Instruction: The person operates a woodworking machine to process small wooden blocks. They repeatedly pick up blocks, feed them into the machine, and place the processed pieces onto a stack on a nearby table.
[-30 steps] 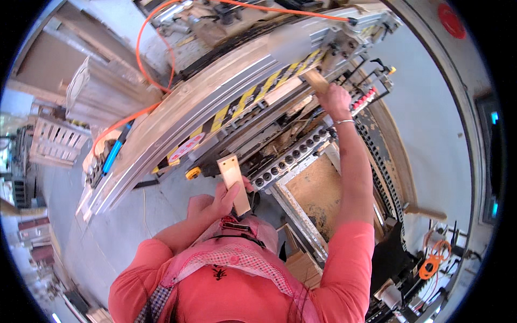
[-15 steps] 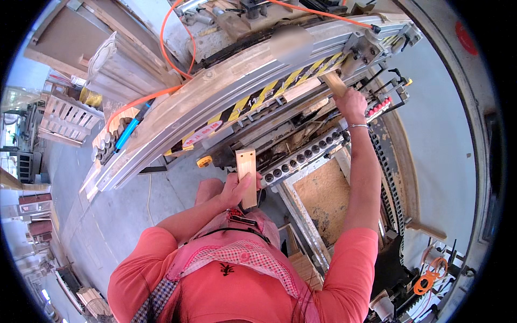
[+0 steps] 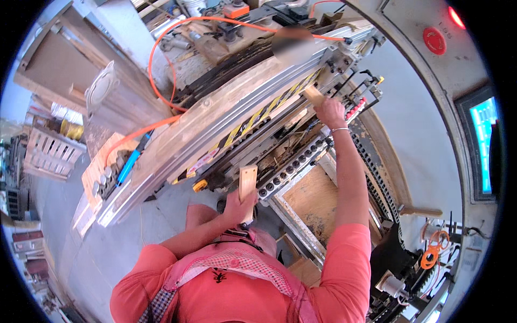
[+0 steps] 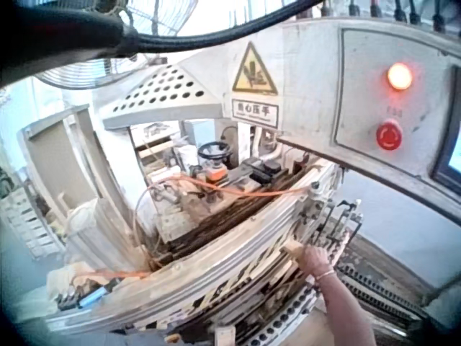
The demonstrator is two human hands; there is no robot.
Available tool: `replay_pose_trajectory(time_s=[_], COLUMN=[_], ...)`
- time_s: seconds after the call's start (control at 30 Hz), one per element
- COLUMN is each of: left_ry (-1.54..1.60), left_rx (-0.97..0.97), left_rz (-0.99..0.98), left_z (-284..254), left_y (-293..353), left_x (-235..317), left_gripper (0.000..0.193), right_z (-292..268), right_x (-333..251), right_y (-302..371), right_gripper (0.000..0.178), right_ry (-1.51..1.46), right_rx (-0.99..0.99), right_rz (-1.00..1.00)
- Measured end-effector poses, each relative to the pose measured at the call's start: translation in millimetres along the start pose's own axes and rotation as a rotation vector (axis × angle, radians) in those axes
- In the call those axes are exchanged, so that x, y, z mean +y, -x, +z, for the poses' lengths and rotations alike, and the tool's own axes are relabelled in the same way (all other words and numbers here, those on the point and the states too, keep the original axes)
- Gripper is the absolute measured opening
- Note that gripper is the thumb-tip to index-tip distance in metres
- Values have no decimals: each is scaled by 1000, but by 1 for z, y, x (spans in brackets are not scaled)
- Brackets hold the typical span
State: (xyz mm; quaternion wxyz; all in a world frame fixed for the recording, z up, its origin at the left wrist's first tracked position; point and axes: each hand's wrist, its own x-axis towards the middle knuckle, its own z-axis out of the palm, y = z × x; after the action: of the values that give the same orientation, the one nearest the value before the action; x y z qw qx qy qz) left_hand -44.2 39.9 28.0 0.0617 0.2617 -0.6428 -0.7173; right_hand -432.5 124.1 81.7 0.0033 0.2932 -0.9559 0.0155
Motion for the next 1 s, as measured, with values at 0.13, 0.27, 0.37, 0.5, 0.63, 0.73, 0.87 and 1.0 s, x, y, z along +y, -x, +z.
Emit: replay_pose_trajectory(time_s=[0.13,0.27,0.37,0.5,0.63,0.73,0.87,1.0], left_ry=[-283,-181,-192,-207,-135,-109,-151,-158], left_rx=[85,50,-81,-105,-111,-76,-77,-12], left_rz=[374,236,125,171,13,-3,47,87], left_z=[2,5,-1,-4,-3,0,-5,-7], left_y=[3,4,1,0,1,1,1,3], left_x=[4,19,24,14,14,23,25,21], left_gripper=[25,30,24,20,21,20,21,20], right_z=[-2,7,10,5,5,5,5,6], right_x=[-4,0,2,-3,-2,-3,0,-1], right_y=[2,-4,-4,-3,-2,-2,-1,-3], right_gripper=[43,40,40,43,42,40,43,44], right_ry=[-22,-9,15,44,42,17,23,14], right_rx=[-43,-47,-37,-56,-54,-45,-38,-49], right_rz=[52,63,77,90,100,104,77,55])
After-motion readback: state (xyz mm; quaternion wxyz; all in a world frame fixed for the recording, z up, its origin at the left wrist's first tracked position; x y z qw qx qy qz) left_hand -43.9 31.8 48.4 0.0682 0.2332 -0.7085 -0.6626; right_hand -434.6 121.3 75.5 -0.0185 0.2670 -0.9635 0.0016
